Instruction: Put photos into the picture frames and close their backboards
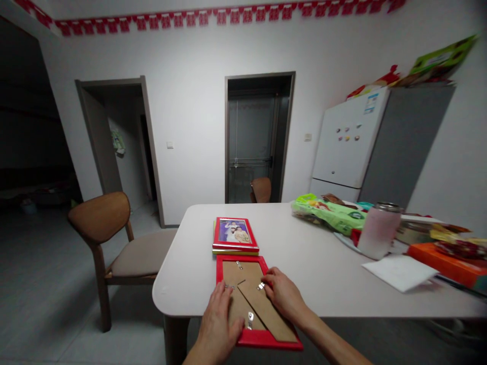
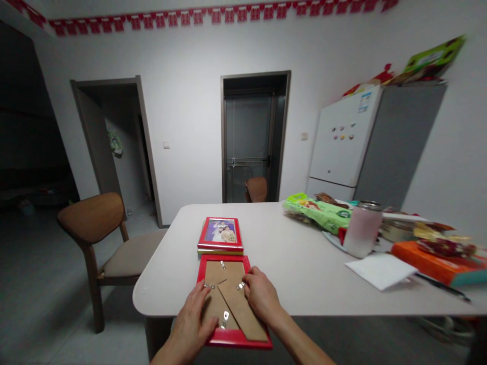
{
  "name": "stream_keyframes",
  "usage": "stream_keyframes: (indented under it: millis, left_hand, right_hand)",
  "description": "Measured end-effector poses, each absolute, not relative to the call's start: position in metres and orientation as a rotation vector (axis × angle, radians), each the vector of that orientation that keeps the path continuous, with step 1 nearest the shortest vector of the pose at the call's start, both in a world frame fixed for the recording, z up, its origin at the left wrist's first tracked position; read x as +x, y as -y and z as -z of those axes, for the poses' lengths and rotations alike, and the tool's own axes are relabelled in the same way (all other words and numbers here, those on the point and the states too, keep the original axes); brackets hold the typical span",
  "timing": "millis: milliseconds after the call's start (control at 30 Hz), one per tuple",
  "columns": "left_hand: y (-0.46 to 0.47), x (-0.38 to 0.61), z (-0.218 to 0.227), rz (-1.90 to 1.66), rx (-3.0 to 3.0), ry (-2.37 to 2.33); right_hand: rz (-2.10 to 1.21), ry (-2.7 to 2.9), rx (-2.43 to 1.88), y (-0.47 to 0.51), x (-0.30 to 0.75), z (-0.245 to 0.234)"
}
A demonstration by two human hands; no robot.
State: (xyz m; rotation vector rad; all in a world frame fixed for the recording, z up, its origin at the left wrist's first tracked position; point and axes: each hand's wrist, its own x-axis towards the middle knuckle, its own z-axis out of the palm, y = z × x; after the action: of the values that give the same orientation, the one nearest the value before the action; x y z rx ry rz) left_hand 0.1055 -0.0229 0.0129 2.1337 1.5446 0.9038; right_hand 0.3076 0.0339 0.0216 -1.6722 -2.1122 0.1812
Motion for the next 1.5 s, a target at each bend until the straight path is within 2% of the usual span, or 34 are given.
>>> stream_keyframes:
  millis: [167, 433, 733, 900, 1100, 1400, 1500]
  left_hand:
    - [0.012, 0.102, -0.016, -0.914, 1.942, -1.632]
    - [0.003, 0.101, -0.007, -0.925, 1.95, -1.632]
    - [0.006, 0.101, -0.008, -0.971, 1.931, -1.609]
    - [0.004, 0.102, -0.004, -0.989, 1.936, -1.635]
    - [0.002, 0.101, 0.0, -0.986, 1.932, -1.64]
    - [0.003, 0.101, 0.002, -1.033, 1.913, -1.634]
    - [0.005, 0.103, 0.001, -1.045, 1.894, -1.645]
  right_hand:
    - [-0.037, 2.178, -1.623, -0.047, 0.286, -0.025]
    - [-0.058, 2.111, -1.762, -0.082, 0.244, -0.02]
    - [-0.093, 2.145, -1.715, -0.067, 0.242, -0.026]
    - [-0.237, 2.245, -1.439, -0.046, 0.232, -0.028]
    - [-0.261, 2.181, -1.454, -0.049, 0.222, -0.027]
    - [-0.763, 2.382, -1.168, -0.015, 0.279, -0.044]
    - [-0.779, 2.395, -1.137, -0.001, 0.282, -0.044]
